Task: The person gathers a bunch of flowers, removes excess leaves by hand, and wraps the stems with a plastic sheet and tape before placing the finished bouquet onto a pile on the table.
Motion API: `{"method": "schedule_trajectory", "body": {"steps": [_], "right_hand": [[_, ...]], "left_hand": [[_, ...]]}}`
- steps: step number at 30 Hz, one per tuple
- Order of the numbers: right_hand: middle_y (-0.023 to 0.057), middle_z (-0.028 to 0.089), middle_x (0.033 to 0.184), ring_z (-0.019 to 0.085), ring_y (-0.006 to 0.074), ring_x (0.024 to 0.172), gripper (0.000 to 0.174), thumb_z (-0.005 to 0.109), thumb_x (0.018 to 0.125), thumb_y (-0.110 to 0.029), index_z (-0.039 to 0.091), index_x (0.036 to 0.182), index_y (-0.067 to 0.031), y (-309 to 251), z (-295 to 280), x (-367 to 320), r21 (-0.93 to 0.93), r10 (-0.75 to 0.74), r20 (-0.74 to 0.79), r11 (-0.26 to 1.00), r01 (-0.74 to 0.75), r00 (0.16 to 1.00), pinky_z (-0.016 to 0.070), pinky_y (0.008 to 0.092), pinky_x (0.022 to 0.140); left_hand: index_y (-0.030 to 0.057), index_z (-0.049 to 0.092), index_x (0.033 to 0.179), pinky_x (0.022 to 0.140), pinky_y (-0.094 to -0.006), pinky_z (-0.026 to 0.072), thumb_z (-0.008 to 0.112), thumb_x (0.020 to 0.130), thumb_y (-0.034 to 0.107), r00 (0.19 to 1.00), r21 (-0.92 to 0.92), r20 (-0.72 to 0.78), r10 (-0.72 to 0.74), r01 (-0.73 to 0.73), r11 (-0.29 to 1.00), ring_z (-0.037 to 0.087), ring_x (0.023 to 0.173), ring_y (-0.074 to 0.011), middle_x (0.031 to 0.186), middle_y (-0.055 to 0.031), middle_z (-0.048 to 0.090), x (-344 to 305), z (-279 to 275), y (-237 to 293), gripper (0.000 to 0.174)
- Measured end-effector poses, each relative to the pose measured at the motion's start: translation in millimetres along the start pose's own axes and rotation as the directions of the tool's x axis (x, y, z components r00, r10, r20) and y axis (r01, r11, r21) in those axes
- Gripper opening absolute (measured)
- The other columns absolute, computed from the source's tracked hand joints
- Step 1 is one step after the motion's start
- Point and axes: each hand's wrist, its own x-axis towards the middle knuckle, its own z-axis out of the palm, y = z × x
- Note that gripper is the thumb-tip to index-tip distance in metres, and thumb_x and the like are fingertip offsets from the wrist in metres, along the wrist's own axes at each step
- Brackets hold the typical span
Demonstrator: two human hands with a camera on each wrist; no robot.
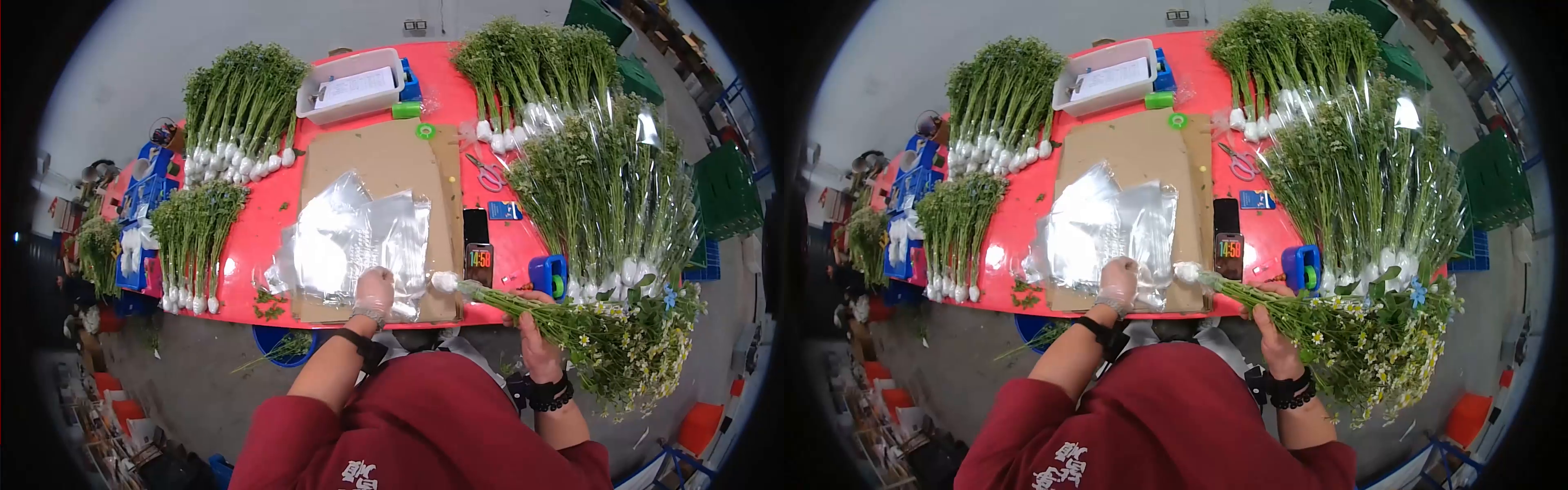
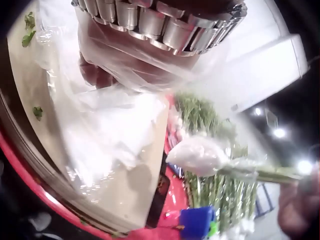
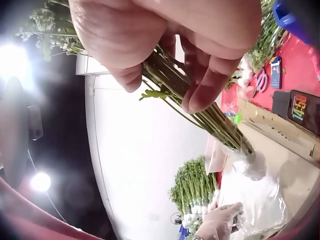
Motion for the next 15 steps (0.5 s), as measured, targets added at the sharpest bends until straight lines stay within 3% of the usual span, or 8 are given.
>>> {"method": "schedule_trajectory", "body": {"steps": [1,2,4,5,8,10,13,15], "right_hand": [[0.0169,0.063,0.128,0.067,0.0217,0.096,0.037,0.062,0.104,-0.021,0.049,0.132,-0.0009,3,0,4,0.053,-0.01,-0.002,0.999,0.01,1.0,0.0553,0.0384,0.087],[0.0173,0.063,0.128,0.067,0.0222,0.096,0.037,0.062,0.104,-0.021,0.049,0.132,-0.0012,5,0,8,0.105,-0.018,-0.003,0.994,0.018,1.0,0.0549,0.0387,0.087],[0.0175,0.063,0.128,0.067,0.0226,0.097,0.037,0.062,0.104,-0.022,0.049,0.132,-0.0017,7,3,19,0.175,-0.037,0.028,0.984,0.032,0.999,0.0547,0.039,0.087],[0.0177,0.063,0.128,0.066,0.0231,0.097,0.038,0.063,0.104,-0.023,0.049,0.133,-0.0023,7,5,25,0.24,-0.057,0.046,0.97,0.045,0.997,0.0545,0.0393,0.087],[0.0197,0.061,0.132,0.068,0.0234,0.1,0.038,0.064,0.104,-0.022,0.049,0.132,-0.0013,1,15,40,0.374,-0.062,0.116,0.927,0.014,0.991,0.0574,0.0395,0.089],[0.0194,0.061,0.133,0.067,0.0232,0.1,0.037,0.063,0.104,-0.022,0.049,0.132,-0.0018,1,24,49,0.405,-0.068,0.127,0.914,0.011,0.99,0.0571,0.0393,0.089],[0.0185,0.06,0.134,0.066,0.0227,0.1,0.035,0.061,0.105,-0.022,0.05,0.133,-0.0033,2,34,60,0.466,-0.045,0.134,0.884,-0.023,0.99,0.0565,0.0389,0.088],[0.017,0.06,0.134,0.065,0.0221,0.098,0.032,0.059,0.106,-0.023,0.052,0.133,-0.0065,1,36,66,0.482,-0.005,0.123,0.874,-0.055,0.992,0.055,0.0385,0.088]], "left_hand": [[-0.0012,0.075,0.092,0.069,-0.0414,0.0541,0.075,0.086,0.021,0.996,-0.09,-0.089,-0.011,0.003,0.996,0.07,0.071,-0.0322,0.071,-0.0178,0.07,-1,-5,1,0.023],[-0.0012,0.075,0.092,0.069,-0.0414,0.0541,0.075,0.086,0.021,0.995,-0.088,-0.099,-0.019,0.01,0.996,0.07,0.071,-0.0322,0.071,-0.0178,0.07,-1,-10,3,0.023],[-0.0037,0.068,0.077,0.063,-0.0395,0.0522,0.083,0.081,0.03,0.986,-0.158,0.008,-0.165,0.165,0.974,0.063,0.061,-0.0255,0.069,-0.0171,0.068,-2,-32,20,0.037],[-0.0007,0.06,0.067,0.059,-0.0374,0.0499,0.086,0.08,0.034,0.987,-0.16,0.005,-0.163,0.162,0.974,0.056,0.056,-0.0201,0.064,-0.0143,0.065,-5,-44,32,0.045],[-0.0025,0.064,0.069,0.061,-0.0406,0.0526,0.089,0.077,0.041,0.992,-0.083,0.035,-0.122,0.124,0.989,0.062,0.056,-0.0291,0.066,-0.0186,0.067,8,-40,19,0.05],[-0.003,0.065,0.07,0.062,-0.0404,0.0521,0.087,0.079,0.049,0.987,-0.194,0.062,-0.146,0.156,0.969,0.062,0.058,-0.028,0.066,-0.0173,0.067,7,-43,17,0.057],[-0.0036,0.067,0.076,0.065,-0.0408,0.0526,0.079,0.088,0.048,0.998,-0.081,0.066,-0.02,0.026,0.996,0.062,0.061,-0.0288,0.07,-0.0187,0.069,8,-52,10,0.054],[-0.0035,0.07,0.086,0.069,-0.0416,0.0532,0.07,0.095,0.041,0.99,-0.324,0.125,-0.064,0.101,0.94,0.064,0.065,-0.0311,0.074,-0.0217,0.069,6,-56,6,0.046]]}}
